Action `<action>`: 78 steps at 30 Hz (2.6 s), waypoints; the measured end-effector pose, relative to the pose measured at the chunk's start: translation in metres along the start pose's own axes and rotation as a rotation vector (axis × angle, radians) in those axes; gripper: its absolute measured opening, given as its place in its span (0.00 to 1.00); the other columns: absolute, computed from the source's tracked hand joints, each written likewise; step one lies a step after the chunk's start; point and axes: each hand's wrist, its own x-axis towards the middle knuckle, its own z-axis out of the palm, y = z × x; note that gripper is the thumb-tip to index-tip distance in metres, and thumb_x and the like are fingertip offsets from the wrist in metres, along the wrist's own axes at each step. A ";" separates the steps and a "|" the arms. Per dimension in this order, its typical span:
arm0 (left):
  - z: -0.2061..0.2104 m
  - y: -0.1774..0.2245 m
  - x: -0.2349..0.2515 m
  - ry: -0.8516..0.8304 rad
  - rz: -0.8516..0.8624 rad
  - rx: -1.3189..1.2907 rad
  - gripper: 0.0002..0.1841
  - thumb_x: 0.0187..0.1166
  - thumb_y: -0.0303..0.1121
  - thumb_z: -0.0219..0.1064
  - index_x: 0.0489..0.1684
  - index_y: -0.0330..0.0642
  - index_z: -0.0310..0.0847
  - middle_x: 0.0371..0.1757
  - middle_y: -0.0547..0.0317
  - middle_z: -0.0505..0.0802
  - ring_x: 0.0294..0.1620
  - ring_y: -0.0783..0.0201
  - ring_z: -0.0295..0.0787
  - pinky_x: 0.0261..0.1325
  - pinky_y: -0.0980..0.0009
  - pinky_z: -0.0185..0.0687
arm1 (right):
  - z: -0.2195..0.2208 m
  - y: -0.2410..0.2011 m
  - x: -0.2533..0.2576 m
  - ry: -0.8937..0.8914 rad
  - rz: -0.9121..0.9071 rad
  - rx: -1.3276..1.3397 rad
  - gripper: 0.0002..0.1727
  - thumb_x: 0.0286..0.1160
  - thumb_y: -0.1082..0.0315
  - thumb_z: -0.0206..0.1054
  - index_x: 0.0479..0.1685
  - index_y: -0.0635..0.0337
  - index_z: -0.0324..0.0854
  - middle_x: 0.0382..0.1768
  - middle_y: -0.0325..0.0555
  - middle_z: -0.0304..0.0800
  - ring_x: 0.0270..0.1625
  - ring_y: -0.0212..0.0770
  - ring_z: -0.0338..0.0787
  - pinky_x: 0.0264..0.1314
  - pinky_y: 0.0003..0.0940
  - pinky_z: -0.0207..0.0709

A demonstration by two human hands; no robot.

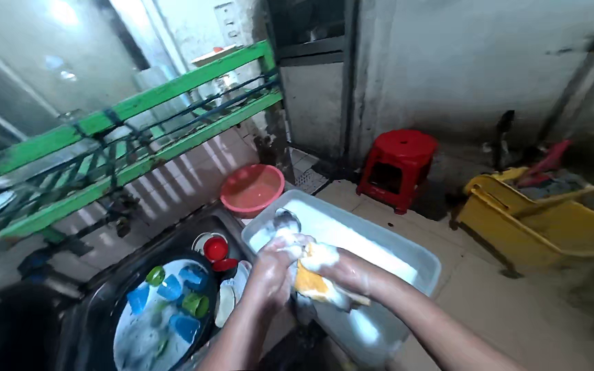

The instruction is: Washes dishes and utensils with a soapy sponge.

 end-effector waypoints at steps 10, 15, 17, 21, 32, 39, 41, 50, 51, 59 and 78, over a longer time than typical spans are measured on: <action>-0.167 0.063 -0.002 0.417 0.197 0.479 0.16 0.82 0.16 0.53 0.65 0.33 0.77 0.49 0.52 0.88 0.38 0.66 0.86 0.45 0.69 0.84 | -0.010 0.045 -0.024 0.135 -0.035 -0.354 0.15 0.78 0.77 0.64 0.58 0.81 0.81 0.51 0.78 0.86 0.53 0.67 0.88 0.62 0.62 0.77; -0.305 0.004 -0.019 0.183 -0.327 1.539 0.14 0.85 0.26 0.62 0.60 0.28 0.86 0.64 0.30 0.88 0.70 0.34 0.83 0.76 0.37 0.71 | -0.012 0.032 -0.045 0.026 0.300 -0.494 0.23 0.79 0.77 0.63 0.70 0.86 0.72 0.68 0.83 0.78 0.75 0.72 0.79 0.80 0.61 0.65; -0.335 -0.018 -0.030 0.267 -0.447 1.550 0.14 0.86 0.30 0.62 0.59 0.28 0.86 0.64 0.31 0.89 0.70 0.35 0.83 0.75 0.38 0.73 | -0.013 0.049 -0.038 0.028 0.316 -0.494 0.24 0.80 0.73 0.64 0.70 0.83 0.73 0.67 0.82 0.79 0.74 0.72 0.79 0.78 0.64 0.66; -0.342 -0.010 -0.039 0.392 -0.605 1.581 0.15 0.86 0.30 0.60 0.63 0.30 0.84 0.68 0.33 0.87 0.74 0.36 0.81 0.76 0.38 0.73 | -0.015 0.048 -0.023 -0.045 0.369 -0.565 0.28 0.82 0.68 0.62 0.75 0.80 0.70 0.71 0.80 0.76 0.78 0.71 0.76 0.79 0.67 0.63; -0.098 0.035 0.058 0.018 0.301 1.394 0.13 0.81 0.22 0.64 0.57 0.36 0.90 0.67 0.41 0.89 0.73 0.46 0.83 0.79 0.49 0.74 | -0.019 0.089 -0.035 0.395 0.048 -0.340 0.31 0.77 0.63 0.68 0.76 0.76 0.73 0.69 0.80 0.79 0.74 0.74 0.79 0.79 0.67 0.65; 0.043 -0.073 0.125 -0.209 -0.092 1.309 0.31 0.90 0.44 0.58 0.85 0.29 0.65 0.86 0.34 0.71 0.87 0.42 0.67 0.88 0.46 0.61 | -0.018 0.108 -0.030 0.610 0.011 -0.169 0.27 0.73 0.67 0.72 0.70 0.73 0.80 0.63 0.73 0.87 0.67 0.69 0.86 0.73 0.69 0.72; 0.041 -0.089 0.136 0.028 -0.116 1.328 0.35 0.88 0.52 0.58 0.84 0.32 0.67 0.85 0.37 0.73 0.86 0.42 0.68 0.86 0.44 0.65 | -0.020 0.103 -0.032 0.597 0.019 -0.164 0.27 0.73 0.68 0.72 0.71 0.70 0.80 0.64 0.70 0.87 0.69 0.67 0.86 0.75 0.66 0.73; 0.079 -0.115 0.121 0.033 -0.169 1.552 0.34 0.83 0.44 0.65 0.85 0.34 0.66 0.90 0.31 0.62 0.91 0.36 0.56 0.88 0.43 0.58 | -0.029 0.101 -0.031 0.395 0.097 -0.142 0.28 0.77 0.57 0.67 0.76 0.55 0.79 0.71 0.55 0.85 0.73 0.55 0.84 0.74 0.64 0.74; 0.080 -0.118 0.117 0.002 -0.167 1.509 0.33 0.80 0.40 0.69 0.84 0.34 0.68 0.91 0.32 0.60 0.92 0.37 0.54 0.89 0.45 0.58 | -0.030 0.104 -0.031 0.390 0.094 -0.131 0.28 0.77 0.56 0.67 0.76 0.53 0.79 0.71 0.53 0.85 0.74 0.54 0.84 0.75 0.63 0.74; 0.080 -0.114 0.108 -0.065 -0.138 1.550 0.32 0.82 0.40 0.66 0.85 0.36 0.68 0.90 0.37 0.65 0.90 0.41 0.59 0.88 0.44 0.57 | -0.027 0.107 -0.031 0.411 0.046 -0.052 0.30 0.76 0.54 0.68 0.77 0.54 0.79 0.70 0.55 0.86 0.73 0.54 0.85 0.74 0.63 0.74; 0.104 -0.114 0.136 0.028 -0.217 1.584 0.28 0.88 0.41 0.59 0.82 0.34 0.70 0.86 0.33 0.71 0.87 0.38 0.65 0.83 0.46 0.67 | -0.027 0.106 -0.035 0.434 0.082 -0.060 0.30 0.77 0.52 0.67 0.78 0.53 0.78 0.73 0.53 0.84 0.75 0.54 0.83 0.75 0.63 0.73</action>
